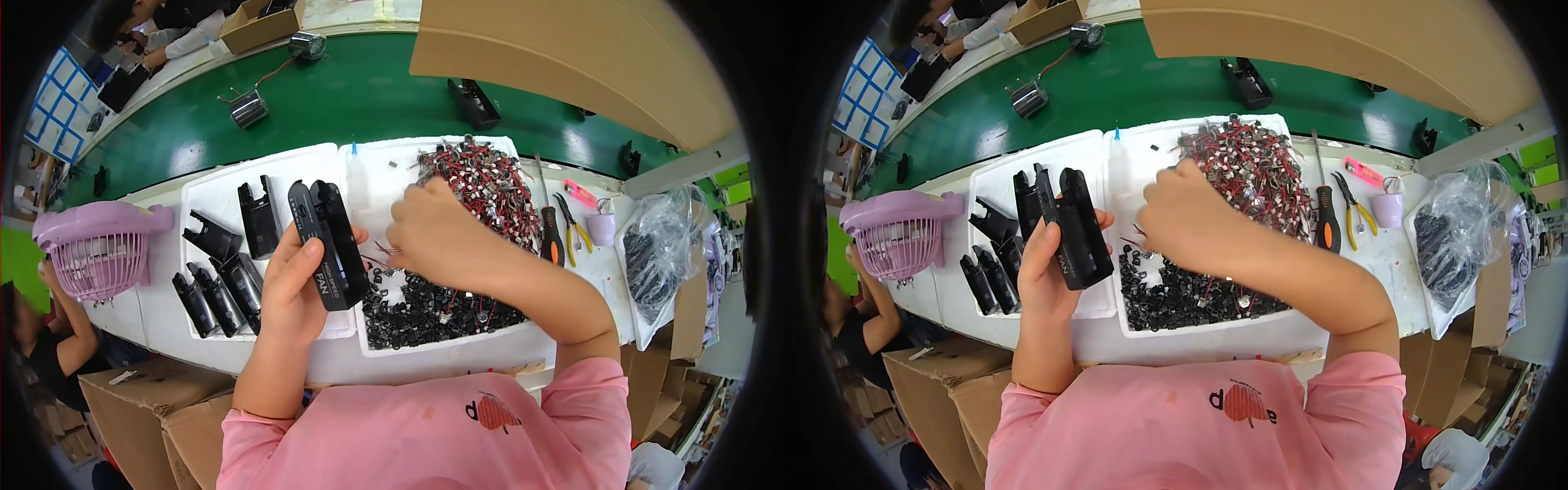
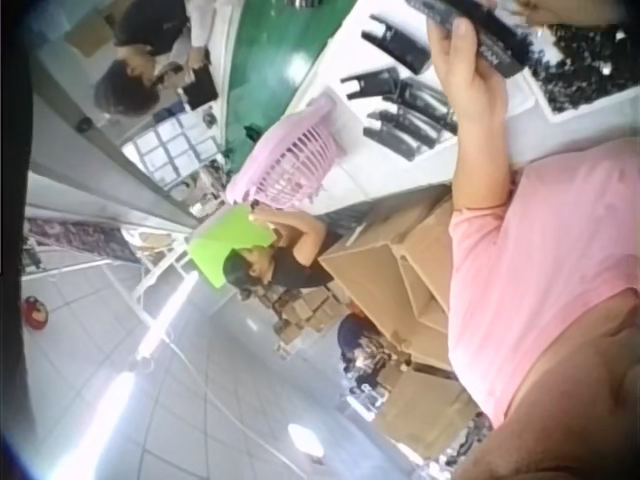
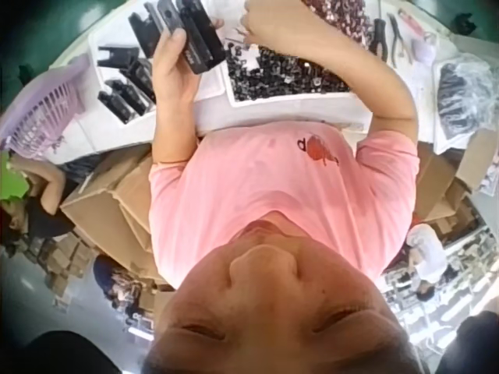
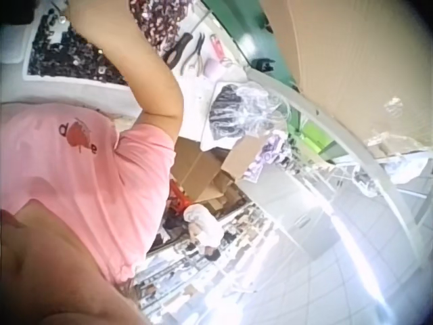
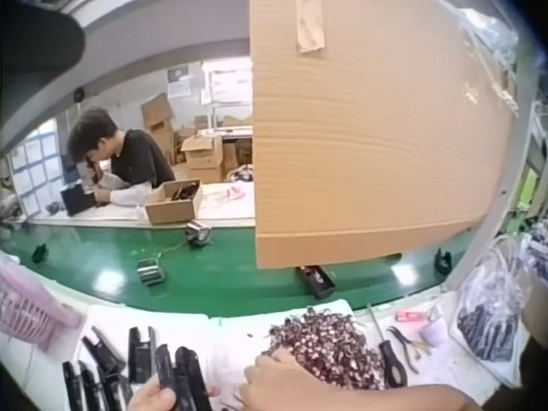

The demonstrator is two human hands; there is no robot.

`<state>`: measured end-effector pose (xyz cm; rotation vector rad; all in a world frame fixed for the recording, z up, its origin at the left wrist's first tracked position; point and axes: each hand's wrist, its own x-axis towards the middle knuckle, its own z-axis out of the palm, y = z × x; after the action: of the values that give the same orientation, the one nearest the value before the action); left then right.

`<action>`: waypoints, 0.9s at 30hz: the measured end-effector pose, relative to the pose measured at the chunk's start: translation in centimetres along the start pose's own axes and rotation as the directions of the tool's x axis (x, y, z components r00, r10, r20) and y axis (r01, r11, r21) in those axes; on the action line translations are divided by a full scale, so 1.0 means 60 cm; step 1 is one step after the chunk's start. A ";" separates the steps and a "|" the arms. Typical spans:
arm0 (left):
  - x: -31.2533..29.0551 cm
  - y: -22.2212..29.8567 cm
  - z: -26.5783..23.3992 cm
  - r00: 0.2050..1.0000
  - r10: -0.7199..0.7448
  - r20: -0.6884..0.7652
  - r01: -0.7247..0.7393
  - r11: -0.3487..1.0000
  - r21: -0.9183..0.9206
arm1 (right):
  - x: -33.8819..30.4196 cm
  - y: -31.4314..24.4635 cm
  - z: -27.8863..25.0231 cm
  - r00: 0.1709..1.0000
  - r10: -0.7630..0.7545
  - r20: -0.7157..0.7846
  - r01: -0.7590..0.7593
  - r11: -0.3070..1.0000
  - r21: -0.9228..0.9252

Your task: The recorder is assembling electronic housings by applying glue and attaching small internal components.

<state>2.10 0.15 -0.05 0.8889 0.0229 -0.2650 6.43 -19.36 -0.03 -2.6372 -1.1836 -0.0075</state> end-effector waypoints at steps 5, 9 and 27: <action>-0.002 0.001 0.003 1.000 -0.010 0.009 0.010 1.000 0.010 | -0.015 -0.010 0.010 1.000 0.004 -0.030 -0.005 1.000 -0.023; -0.001 0.000 0.000 1.000 -0.022 0.009 0.022 1.000 0.009 | -0.020 -0.015 0.010 0.999 -0.024 -0.022 0.023 0.998 -0.057; -0.008 -0.012 -0.005 0.971 -0.209 0.114 0.228 0.955 -0.192 | -0.030 -0.013 -0.031 0.955 0.297 0.009 -0.131 0.392 0.911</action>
<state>1.48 0.07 -0.72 0.6688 0.0619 -0.5026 4.85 -20.63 1.76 -1.6933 -0.4882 0.3709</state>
